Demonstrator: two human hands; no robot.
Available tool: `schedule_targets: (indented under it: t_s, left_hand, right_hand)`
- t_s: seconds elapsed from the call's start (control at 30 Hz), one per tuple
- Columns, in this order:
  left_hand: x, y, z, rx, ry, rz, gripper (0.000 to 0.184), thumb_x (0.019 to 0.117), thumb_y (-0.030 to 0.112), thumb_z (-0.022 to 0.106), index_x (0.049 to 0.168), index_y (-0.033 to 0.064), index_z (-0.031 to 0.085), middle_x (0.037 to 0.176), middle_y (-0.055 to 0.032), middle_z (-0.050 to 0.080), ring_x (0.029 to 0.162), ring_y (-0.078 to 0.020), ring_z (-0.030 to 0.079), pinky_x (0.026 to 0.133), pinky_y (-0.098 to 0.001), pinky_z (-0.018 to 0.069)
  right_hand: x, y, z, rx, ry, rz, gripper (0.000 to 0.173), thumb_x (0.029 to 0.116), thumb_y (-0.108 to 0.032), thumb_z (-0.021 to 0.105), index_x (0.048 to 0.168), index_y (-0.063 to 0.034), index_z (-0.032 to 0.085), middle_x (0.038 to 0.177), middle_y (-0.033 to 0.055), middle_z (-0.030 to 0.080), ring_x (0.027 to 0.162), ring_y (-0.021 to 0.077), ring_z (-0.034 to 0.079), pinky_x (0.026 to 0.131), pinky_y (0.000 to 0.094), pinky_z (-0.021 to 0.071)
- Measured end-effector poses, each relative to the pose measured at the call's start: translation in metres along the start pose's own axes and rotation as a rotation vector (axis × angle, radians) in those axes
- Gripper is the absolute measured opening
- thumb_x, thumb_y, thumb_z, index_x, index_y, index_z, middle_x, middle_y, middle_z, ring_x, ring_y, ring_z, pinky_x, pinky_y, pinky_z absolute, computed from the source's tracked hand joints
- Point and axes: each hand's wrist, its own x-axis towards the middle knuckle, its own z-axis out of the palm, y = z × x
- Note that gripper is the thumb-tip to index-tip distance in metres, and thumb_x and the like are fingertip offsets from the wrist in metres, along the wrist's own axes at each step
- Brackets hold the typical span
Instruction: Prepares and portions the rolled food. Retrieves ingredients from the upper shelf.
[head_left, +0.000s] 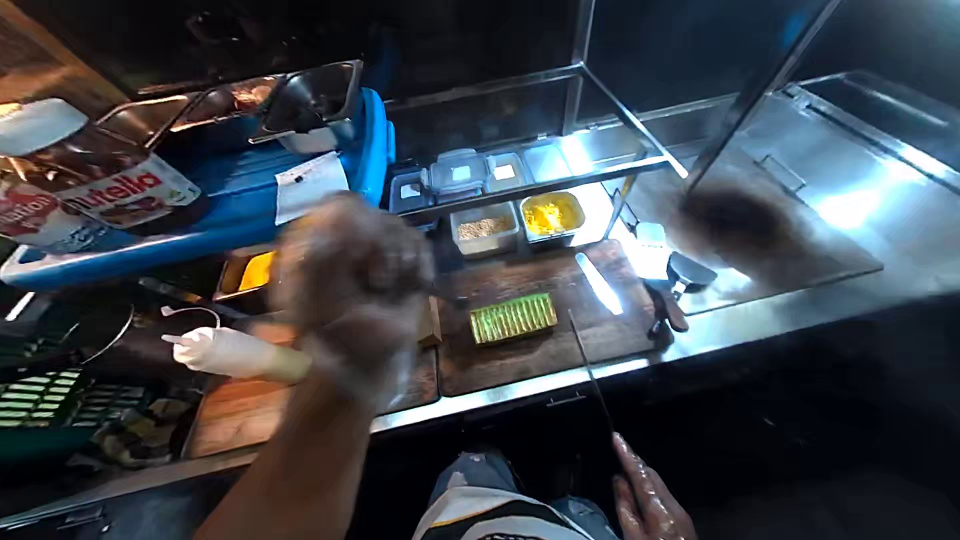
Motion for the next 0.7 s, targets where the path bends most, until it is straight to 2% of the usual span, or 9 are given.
schedule_targets:
  t_s: [0.07, 0.17, 0.33, 0.47, 0.57, 0.6, 0.67, 0.7]
  left_hand:
    - [-0.003, -0.053, 0.030, -0.088, -0.047, -0.173, 0.036, 0.1051, 0.031, 0.048, 0.071, 0.0248, 0.057, 0.057, 0.0119, 0.046, 0.051, -0.0024, 0.046, 0.051, -0.0207, 0.0444]
    - [-0.003, -0.108, 0.054, -0.145, -0.052, -0.300, 0.040, 0.1079, 0.028, 0.047, 0.069, 0.0202, 0.054, 0.054, 0.0088, 0.045, 0.047, -0.0036, 0.045, 0.047, -0.0204, 0.0421]
    - [-0.002, -0.153, 0.058, -0.120, -0.066, -0.368, 0.042, 0.1090, 0.028, 0.045, 0.068, 0.0207, 0.050, 0.053, 0.0084, 0.041, 0.045, -0.0047, 0.040, 0.044, -0.0207, 0.0385]
    - [0.002, -0.171, 0.051, -0.148, -0.033, -0.403, 0.046, 0.1088, 0.027, 0.046, 0.064, 0.0199, 0.047, 0.050, 0.0077, 0.039, 0.042, -0.0048, 0.038, 0.042, -0.0204, 0.0365]
    - [0.003, -0.180, 0.050, -0.107, -0.026, -0.439, 0.045, 0.1094, 0.026, 0.043, 0.065, 0.0193, 0.045, 0.050, 0.0068, 0.038, 0.042, -0.0066, 0.038, 0.042, -0.0224, 0.0374]
    - [0.002, -0.185, 0.049, -0.098, -0.029, -0.447, 0.045, 0.1092, 0.025, 0.044, 0.065, 0.0190, 0.045, 0.050, 0.0064, 0.038, 0.041, -0.0071, 0.038, 0.042, -0.0230, 0.0377]
    - [0.000, -0.196, 0.047, -0.083, -0.046, -0.456, 0.044, 0.1081, 0.025, 0.046, 0.064, 0.0187, 0.047, 0.049, 0.0066, 0.039, 0.041, -0.0069, 0.039, 0.042, -0.0232, 0.0390]
    - [0.000, -0.201, 0.046, -0.072, -0.050, -0.461, 0.044, 0.1078, 0.024, 0.047, 0.065, 0.0183, 0.047, 0.049, 0.0066, 0.040, 0.041, -0.0069, 0.039, 0.042, -0.0234, 0.0387]
  right_hand:
    - [-0.007, -0.006, -0.005, -0.054, -0.056, 0.014, 0.051, 0.0986, -0.014, 0.059, 0.150, -0.0168, 0.056, 0.105, 0.0193, 0.072, 0.078, 0.0301, 0.073, 0.067, 0.0500, 0.0621]
    - [-0.008, -0.012, 0.000, -0.135, -0.064, 0.005, 0.055, 0.0954, -0.014, 0.059, 0.149, -0.0239, 0.057, 0.097, 0.0187, 0.071, 0.059, 0.0297, 0.069, 0.051, 0.0493, 0.0584]
    - [0.012, -0.024, 0.025, -0.138, -0.005, 0.013, 0.058, 0.0913, -0.013, 0.060, 0.148, -0.0281, 0.058, 0.091, 0.0158, 0.070, 0.053, 0.0272, 0.066, 0.046, 0.0471, 0.0561]
    - [0.037, -0.045, 0.039, -0.133, 0.006, 0.054, 0.055, 0.0959, -0.016, 0.058, 0.149, -0.0302, 0.056, 0.095, 0.0142, 0.071, 0.059, 0.0256, 0.068, 0.051, 0.0453, 0.0588]
    - [0.083, -0.065, 0.051, -0.174, -0.043, 0.092, 0.051, 0.0992, -0.020, 0.055, 0.150, -0.0276, 0.056, 0.103, 0.0166, 0.072, 0.066, 0.0289, 0.071, 0.059, 0.0480, 0.0607]
    - [0.104, -0.072, 0.056, -0.189, -0.093, 0.135, 0.052, 0.1003, -0.022, 0.054, 0.151, -0.0289, 0.054, 0.106, 0.0175, 0.072, 0.072, 0.0311, 0.072, 0.065, 0.0498, 0.0610]
    - [0.142, -0.084, 0.061, -0.234, -0.261, 0.265, 0.058, 0.1037, -0.025, 0.049, 0.159, -0.0386, 0.038, 0.119, 0.0162, 0.070, 0.088, 0.0331, 0.073, 0.078, 0.0527, 0.0593]
    - [0.149, -0.085, 0.063, -0.245, -0.282, 0.284, 0.059, 0.1042, -0.026, 0.048, 0.160, -0.0405, 0.035, 0.123, 0.0161, 0.069, 0.090, 0.0336, 0.073, 0.080, 0.0534, 0.0592]
